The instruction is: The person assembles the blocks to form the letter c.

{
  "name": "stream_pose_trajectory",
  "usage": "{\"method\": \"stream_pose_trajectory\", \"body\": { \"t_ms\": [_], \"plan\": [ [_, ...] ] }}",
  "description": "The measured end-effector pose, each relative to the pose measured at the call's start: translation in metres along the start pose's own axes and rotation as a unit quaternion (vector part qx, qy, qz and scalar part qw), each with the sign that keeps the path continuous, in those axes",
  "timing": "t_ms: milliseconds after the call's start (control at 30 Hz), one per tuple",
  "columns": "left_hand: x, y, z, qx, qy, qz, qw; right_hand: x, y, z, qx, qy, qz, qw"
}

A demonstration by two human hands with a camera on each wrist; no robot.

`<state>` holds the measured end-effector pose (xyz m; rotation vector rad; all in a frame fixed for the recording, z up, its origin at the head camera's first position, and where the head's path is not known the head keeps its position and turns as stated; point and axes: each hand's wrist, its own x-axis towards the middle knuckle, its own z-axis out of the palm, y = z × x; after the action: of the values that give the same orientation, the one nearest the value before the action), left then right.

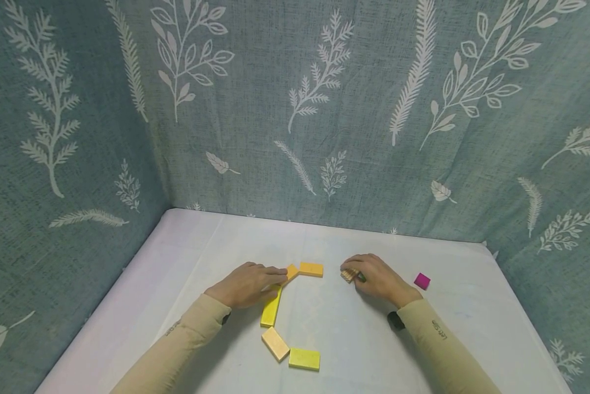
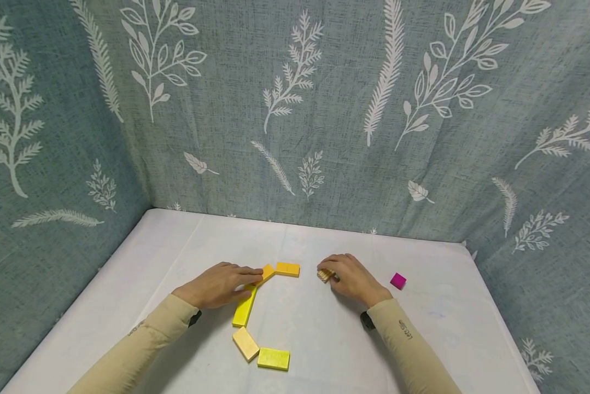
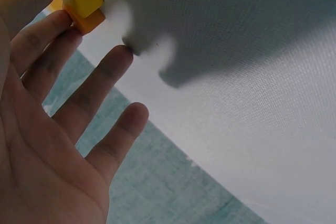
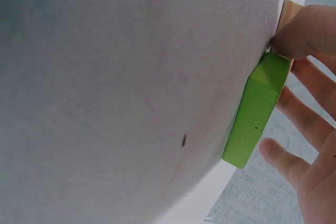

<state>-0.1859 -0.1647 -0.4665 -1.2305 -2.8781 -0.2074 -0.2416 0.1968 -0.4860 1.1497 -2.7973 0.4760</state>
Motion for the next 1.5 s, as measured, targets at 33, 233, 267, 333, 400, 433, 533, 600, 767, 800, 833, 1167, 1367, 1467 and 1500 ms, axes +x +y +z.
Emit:
{"method": "stream_pose_trajectory", "body": {
  "t_ms": [33, 233, 267, 333, 400, 433, 533, 600, 767, 800, 833, 1167, 1367, 1467, 1500],
  "plan": [
    [0.000, 0.000, 0.000, 0.000, 0.000, 0.000, 1.0000, 0.000, 0.000, 0.000, 0.000, 0.002, -0.002, 1.0000],
    [0.001, 0.000, 0.000, 0.004, 0.000, -0.001, 1.0000, 0.000, 0.004, 0.000, -0.007, 0.017, -0.014, 0.9997],
    [0.002, 0.000, 0.000, 0.005, 0.001, -0.001, 1.0000, 0.000, 0.005, 0.000, -0.008, 0.020, -0.016, 0.9996],
    [0.002, -0.001, 0.000, 0.007, 0.002, 0.000, 1.0000, 0.000, 0.006, -0.002, -0.009, 0.024, -0.020, 0.9995],
    [0.002, -0.001, 0.000, 0.009, 0.002, 0.001, 1.0000, -0.001, 0.006, -0.003, -0.014, 0.027, -0.022, 0.9993],
    [0.002, -0.001, 0.000, 0.010, 0.002, 0.001, 0.9999, -0.001, 0.007, -0.003, -0.017, 0.028, -0.024, 0.9992],
    [0.002, -0.001, -0.001, 0.009, -0.003, 0.000, 1.0000, -0.001, 0.006, -0.004, -0.026, 0.031, -0.026, 0.9988],
    [0.002, -0.001, -0.002, 0.008, -0.006, -0.001, 1.0000, -0.001, 0.006, -0.005, -0.031, 0.032, -0.026, 0.9987],
    [0.003, -0.001, -0.002, 0.006, -0.007, -0.003, 0.9999, -0.002, 0.005, -0.007, -0.034, 0.037, -0.028, 0.9984],
    [0.003, -0.001, -0.001, 0.006, -0.007, -0.004, 0.9999, -0.002, 0.004, -0.008, -0.034, 0.040, -0.032, 0.9981],
    [0.003, -0.001, -0.001, 0.006, -0.007, -0.004, 0.9999, -0.002, 0.004, -0.008, -0.034, 0.046, -0.037, 0.9977],
    [0.001, 0.001, -0.001, 0.010, -0.005, -0.001, 0.9999, -0.003, -0.003, -0.007, -0.038, 0.109, -0.067, 0.9911],
    [0.000, 0.001, 0.000, 0.007, -0.005, 0.001, 1.0000, -0.004, -0.013, -0.006, 0.001, 0.121, -0.040, 0.9919],
    [0.000, 0.000, 0.000, 0.006, -0.006, -0.001, 1.0000, -0.004, -0.020, -0.005, 0.002, 0.121, -0.030, 0.9922],
    [0.000, 0.000, 0.000, 0.006, -0.005, 0.000, 1.0000, -0.004, -0.022, -0.004, -0.001, 0.120, -0.025, 0.9924]
  ]
}}
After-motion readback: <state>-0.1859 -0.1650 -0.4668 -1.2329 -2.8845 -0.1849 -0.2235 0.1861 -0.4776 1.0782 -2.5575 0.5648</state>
